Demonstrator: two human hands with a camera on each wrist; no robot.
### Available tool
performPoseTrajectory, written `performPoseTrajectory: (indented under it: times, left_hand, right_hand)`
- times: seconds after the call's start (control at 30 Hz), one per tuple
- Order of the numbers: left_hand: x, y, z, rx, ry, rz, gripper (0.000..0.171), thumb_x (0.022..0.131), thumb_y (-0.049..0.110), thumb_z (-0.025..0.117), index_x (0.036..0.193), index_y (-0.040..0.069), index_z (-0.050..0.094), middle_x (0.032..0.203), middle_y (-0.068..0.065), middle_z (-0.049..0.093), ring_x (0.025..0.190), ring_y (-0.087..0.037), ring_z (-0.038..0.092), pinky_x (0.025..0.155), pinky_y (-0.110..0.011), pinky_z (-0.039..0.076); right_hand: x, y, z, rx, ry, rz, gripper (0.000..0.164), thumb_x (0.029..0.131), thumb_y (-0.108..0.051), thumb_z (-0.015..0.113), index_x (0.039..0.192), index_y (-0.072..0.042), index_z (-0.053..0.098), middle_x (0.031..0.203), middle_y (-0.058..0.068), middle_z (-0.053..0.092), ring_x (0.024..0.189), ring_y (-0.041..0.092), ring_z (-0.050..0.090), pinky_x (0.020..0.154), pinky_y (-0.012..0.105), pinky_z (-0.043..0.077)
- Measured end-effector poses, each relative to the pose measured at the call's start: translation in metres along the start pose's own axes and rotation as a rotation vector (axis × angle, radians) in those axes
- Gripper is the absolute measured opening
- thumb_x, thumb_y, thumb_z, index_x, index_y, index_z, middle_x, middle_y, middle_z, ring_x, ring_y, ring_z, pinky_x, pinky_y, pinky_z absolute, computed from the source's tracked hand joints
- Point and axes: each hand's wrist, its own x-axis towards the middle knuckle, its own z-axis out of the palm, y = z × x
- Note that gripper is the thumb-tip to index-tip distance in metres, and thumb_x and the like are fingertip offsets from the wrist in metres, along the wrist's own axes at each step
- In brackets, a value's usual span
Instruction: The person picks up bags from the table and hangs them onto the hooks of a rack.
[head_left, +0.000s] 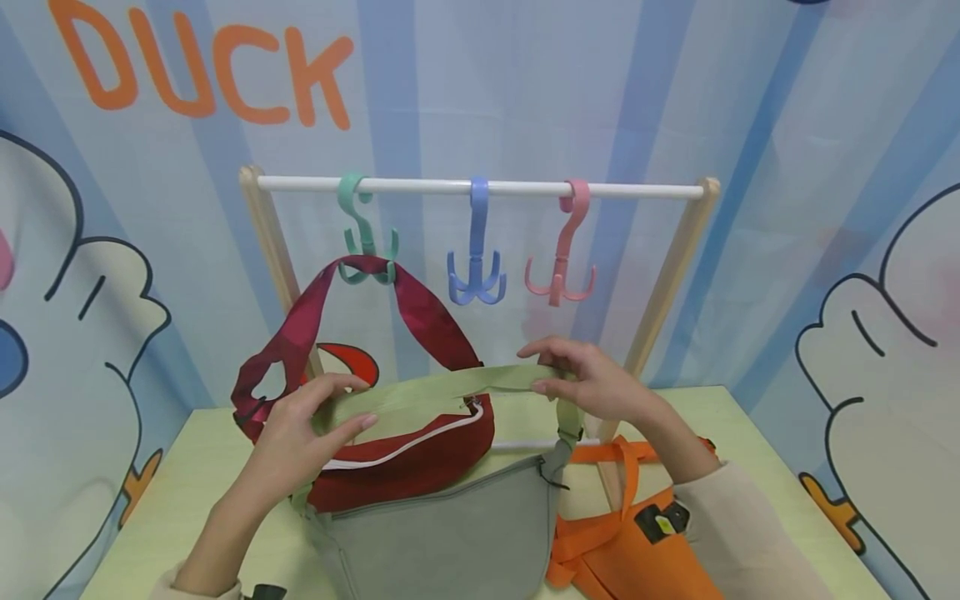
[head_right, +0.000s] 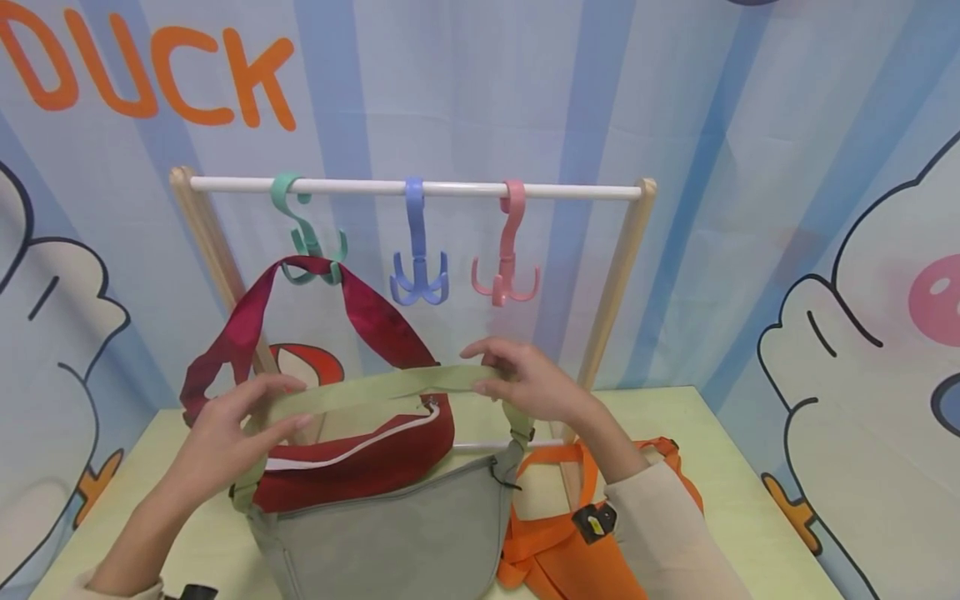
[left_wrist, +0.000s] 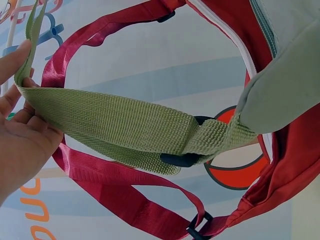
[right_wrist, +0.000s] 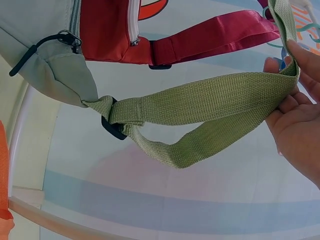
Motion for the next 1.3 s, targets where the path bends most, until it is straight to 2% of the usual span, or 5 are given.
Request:
performPoseTrajectory:
  times: [0.3,0.8,1.07,1.3]
  left_hand:
    - [-0.0006,-0.0013,-0.0008,-0.003,0.003,0.007,0.031,0.079,0.017,0.072,0.107,0.011,0.061,0.101,0.003,0.061,0.092,-0.013,0.054,0.077,-0.034,0.045]
    - [-0.0001,-0.0030,-0.0018,0.013,0.003,0.010,0.030,0.079,0.016,0.072,0.107,0.010,0.061,0.100,0.002,0.061,0.091,-0.013,0.053,0.076,-0.037,0.044]
    - [0.0016,-0.0029,-0.0030,0.023,0.002,0.010,0.030,0.079,0.016,0.072,0.107,0.009,0.061,0.101,0.001,0.062,0.093,-0.015,0.055,0.077,-0.040,0.044]
    - [0.0042,-0.0037,-0.0034,0.052,0.016,0.044,0.031,0.077,0.013,0.073,0.106,0.007,0.062,0.098,0.000,0.062,0.091,-0.016,0.056,0.075,-0.038,0.046]
  right_hand:
    - [-0.0006,0.0003,0.0003,-0.004,-0.006,0.004,0.032,0.084,-0.001,0.062,0.116,-0.002,0.056,0.080,0.003,0.048,0.064,0.015,0.045,0.060,0.026,0.039]
    - [-0.0031,0.0027,-0.0011,-0.022,-0.021,0.027,0.034,0.081,-0.004,0.067,0.114,-0.001,0.058,0.092,0.004,0.053,0.079,0.018,0.049,0.067,0.026,0.043]
    - [-0.0034,0.0021,-0.0038,-0.036,-0.030,0.030,0.036,0.081,-0.004,0.067,0.116,-0.004,0.058,0.094,0.003,0.052,0.078,0.017,0.050,0.065,0.027,0.044]
    - [-0.0026,0.0006,-0.0052,-0.047,-0.026,0.006,0.034,0.081,-0.001,0.066,0.115,-0.004,0.058,0.095,0.004,0.053,0.078,0.017,0.050,0.066,0.027,0.043]
